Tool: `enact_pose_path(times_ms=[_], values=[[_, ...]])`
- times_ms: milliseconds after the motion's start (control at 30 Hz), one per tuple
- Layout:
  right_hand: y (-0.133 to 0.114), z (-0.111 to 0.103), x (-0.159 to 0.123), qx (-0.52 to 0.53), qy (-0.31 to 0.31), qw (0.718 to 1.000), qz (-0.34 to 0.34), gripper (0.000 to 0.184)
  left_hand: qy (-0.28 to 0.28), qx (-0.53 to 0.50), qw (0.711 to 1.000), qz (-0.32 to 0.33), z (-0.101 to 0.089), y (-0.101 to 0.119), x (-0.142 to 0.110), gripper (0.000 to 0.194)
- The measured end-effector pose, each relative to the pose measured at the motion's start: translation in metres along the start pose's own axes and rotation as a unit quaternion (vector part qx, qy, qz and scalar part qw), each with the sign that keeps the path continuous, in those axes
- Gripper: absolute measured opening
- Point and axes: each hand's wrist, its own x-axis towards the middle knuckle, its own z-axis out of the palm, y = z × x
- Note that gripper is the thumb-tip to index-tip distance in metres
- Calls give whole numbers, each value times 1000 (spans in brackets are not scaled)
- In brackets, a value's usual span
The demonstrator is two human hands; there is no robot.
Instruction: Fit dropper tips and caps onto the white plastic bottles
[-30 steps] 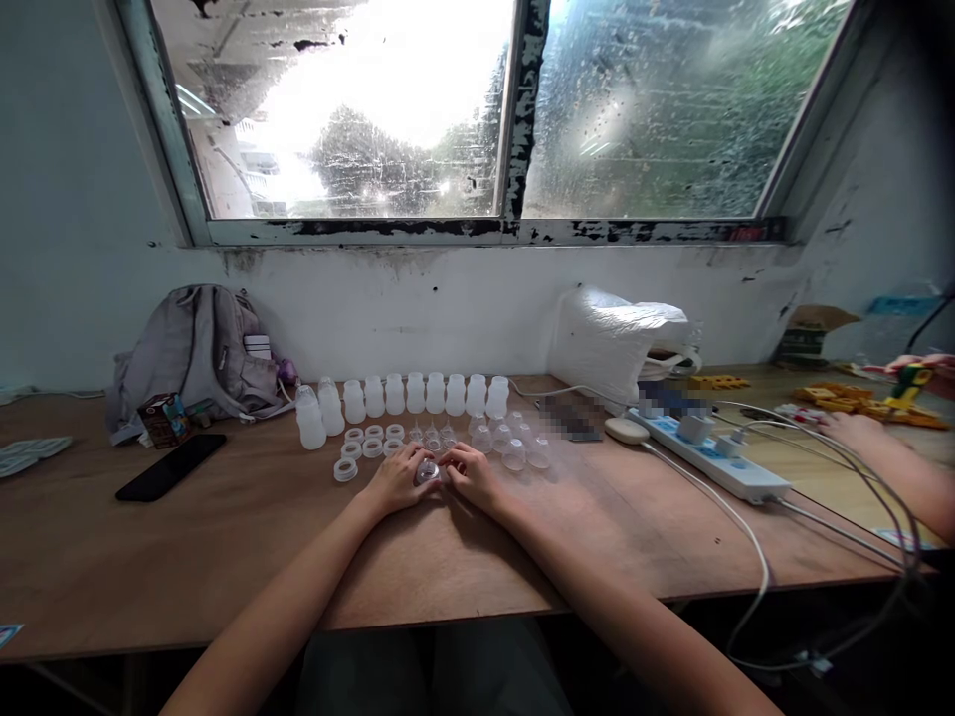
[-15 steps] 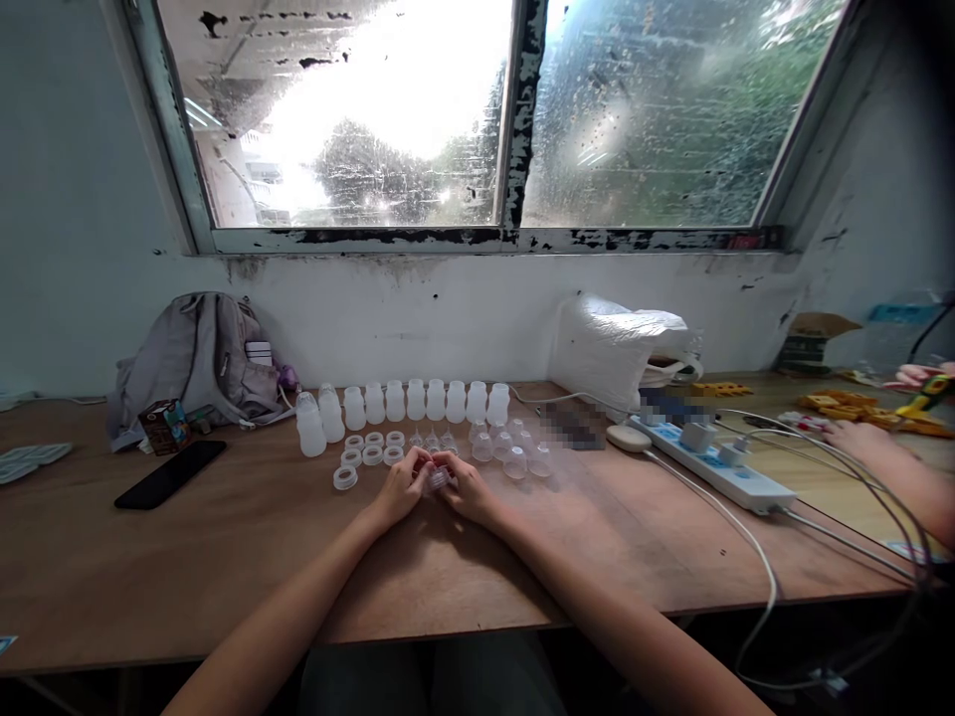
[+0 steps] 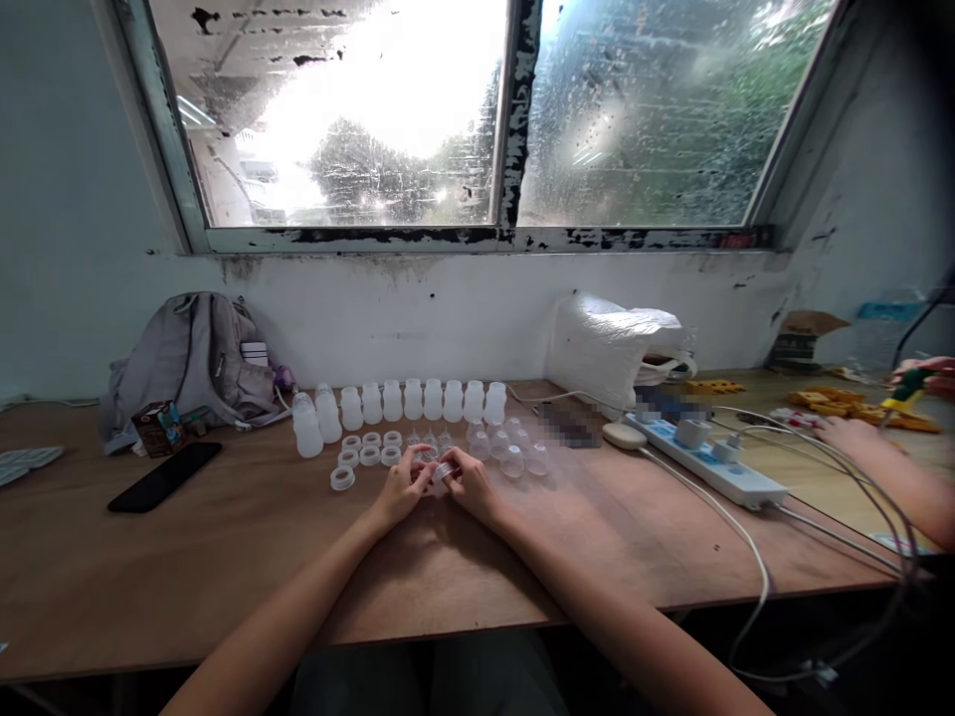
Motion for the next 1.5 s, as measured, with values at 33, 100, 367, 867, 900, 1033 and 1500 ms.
enact_pose_path(times_ms=[33, 100, 367, 867, 900, 1033, 1500], values=[[0, 0, 0, 2, 8, 1000, 3, 10, 0, -9, 1000, -6, 0, 0, 0, 39], [1, 1, 0, 10, 23, 1000, 7, 12, -8, -19, 1000, -12, 0, 2, -1, 42], [2, 2, -1, -5, 20, 1000, -1, 9, -53, 32, 998, 18, -2, 8, -3, 35], [4, 7, 2, -41, -22, 996, 77, 12, -72, 34, 997, -13, -4, -4, -1, 50], [3, 8, 2, -44, -26, 995, 80, 12, -72, 46, 996, -7, -4, -4, -1, 50], [3, 7, 2, -50, -34, 995, 84, 11, -55, 140, 988, 19, -4, 0, -4, 50], [4, 9, 3, -42, -18, 994, 103, 10, -29, 301, 952, 44, 2, 6, -10, 41]])
